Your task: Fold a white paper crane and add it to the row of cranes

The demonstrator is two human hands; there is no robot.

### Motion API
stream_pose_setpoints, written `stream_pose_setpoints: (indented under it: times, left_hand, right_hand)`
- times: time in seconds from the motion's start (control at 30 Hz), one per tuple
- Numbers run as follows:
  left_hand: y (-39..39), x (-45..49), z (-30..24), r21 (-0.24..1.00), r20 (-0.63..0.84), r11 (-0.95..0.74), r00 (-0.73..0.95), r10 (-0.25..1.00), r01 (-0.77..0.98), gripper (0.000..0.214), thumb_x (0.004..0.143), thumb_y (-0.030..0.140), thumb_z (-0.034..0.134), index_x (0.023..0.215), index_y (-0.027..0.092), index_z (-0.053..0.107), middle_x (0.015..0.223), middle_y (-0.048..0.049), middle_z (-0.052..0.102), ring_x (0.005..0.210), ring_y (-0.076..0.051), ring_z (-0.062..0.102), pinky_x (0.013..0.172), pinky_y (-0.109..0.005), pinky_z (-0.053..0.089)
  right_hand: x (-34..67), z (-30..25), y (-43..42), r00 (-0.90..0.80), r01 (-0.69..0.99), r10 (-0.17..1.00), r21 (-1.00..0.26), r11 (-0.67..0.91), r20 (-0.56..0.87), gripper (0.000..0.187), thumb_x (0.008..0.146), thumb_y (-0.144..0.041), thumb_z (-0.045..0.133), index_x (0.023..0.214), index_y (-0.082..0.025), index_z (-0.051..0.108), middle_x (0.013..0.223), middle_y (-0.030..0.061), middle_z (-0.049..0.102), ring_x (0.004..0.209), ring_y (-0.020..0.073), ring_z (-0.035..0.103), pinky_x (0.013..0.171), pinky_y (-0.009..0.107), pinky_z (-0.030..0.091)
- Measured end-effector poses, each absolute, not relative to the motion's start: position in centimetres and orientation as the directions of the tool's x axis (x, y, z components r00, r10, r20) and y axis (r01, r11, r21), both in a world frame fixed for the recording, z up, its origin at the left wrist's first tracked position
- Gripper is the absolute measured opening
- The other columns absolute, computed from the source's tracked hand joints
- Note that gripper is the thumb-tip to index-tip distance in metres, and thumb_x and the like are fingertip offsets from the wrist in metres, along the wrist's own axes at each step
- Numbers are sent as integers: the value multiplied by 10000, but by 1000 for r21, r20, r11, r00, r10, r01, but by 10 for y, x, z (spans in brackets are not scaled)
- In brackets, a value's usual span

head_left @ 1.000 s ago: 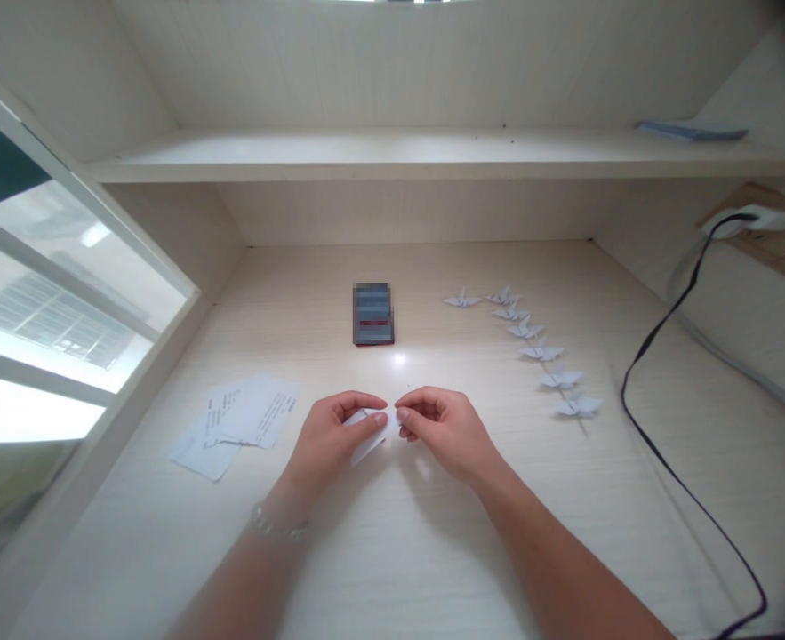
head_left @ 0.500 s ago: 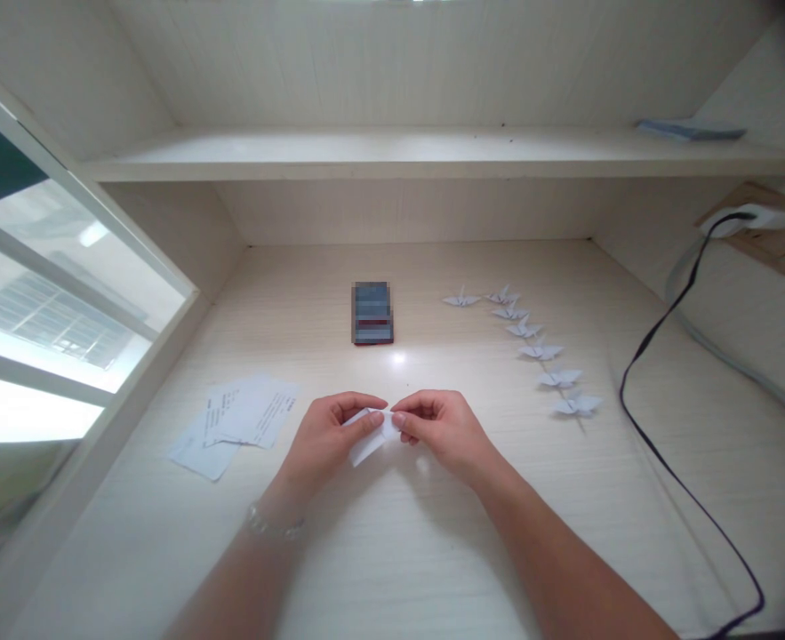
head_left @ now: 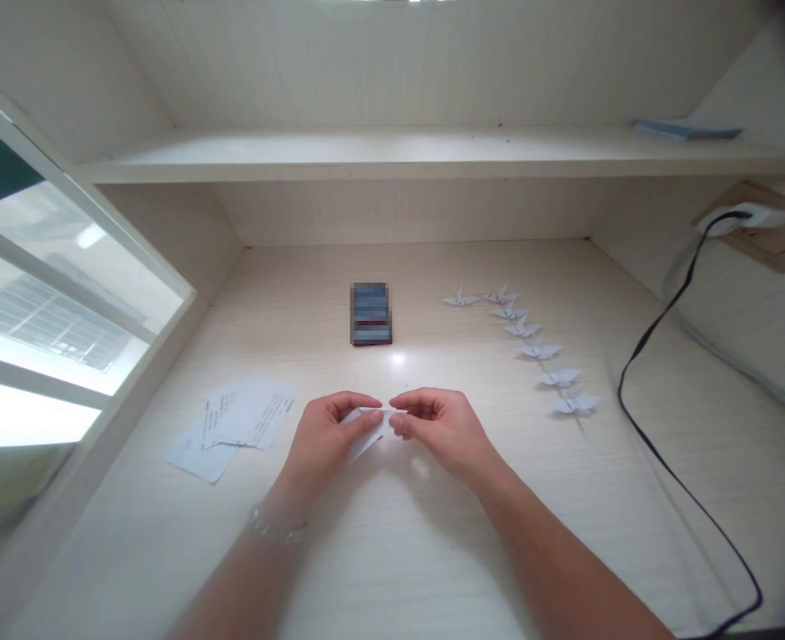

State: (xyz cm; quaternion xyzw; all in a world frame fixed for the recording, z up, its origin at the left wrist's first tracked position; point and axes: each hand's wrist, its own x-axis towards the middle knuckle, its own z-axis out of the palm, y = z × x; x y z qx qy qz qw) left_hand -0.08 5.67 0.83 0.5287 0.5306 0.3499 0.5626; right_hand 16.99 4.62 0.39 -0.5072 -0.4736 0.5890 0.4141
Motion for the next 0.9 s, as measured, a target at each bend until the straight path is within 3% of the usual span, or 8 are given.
stream_pose_setpoints:
  times: [0.23,0.47,0.9]
  left_hand:
    - [56,0,6,957,-285,288,197,938,13,250,671,293,699,861,134,664,787,-73,686,666,-163,616,599,-249,465]
    - [57,4,12,856,-427,476,245,871,-201,218,652,252,725,805,117,648,668,-36,660,565,-112,591,547,-214,467]
    - [57,4,15,824,-478,530,256,840,-201,203,653,240,726,790,111,650,671,-43,666,565,-107,590,528,-199,458]
  right_hand:
    - [168,2,45,-93,-71,976,-977,-201,-195,264,645,-299,711,849,-136,671,628,30,640,565,133,591,547,266,477]
    - [165,6,45,-65,-114,980,-974,-196,-190,281,629,-302,728,845,-131,672,617,29,644,537,121,582,533,257,476]
    - [164,8,47,-61,-137,972,-962,-235,-228,255,622,-283,727,814,-123,674,628,38,656,554,138,608,531,267,492]
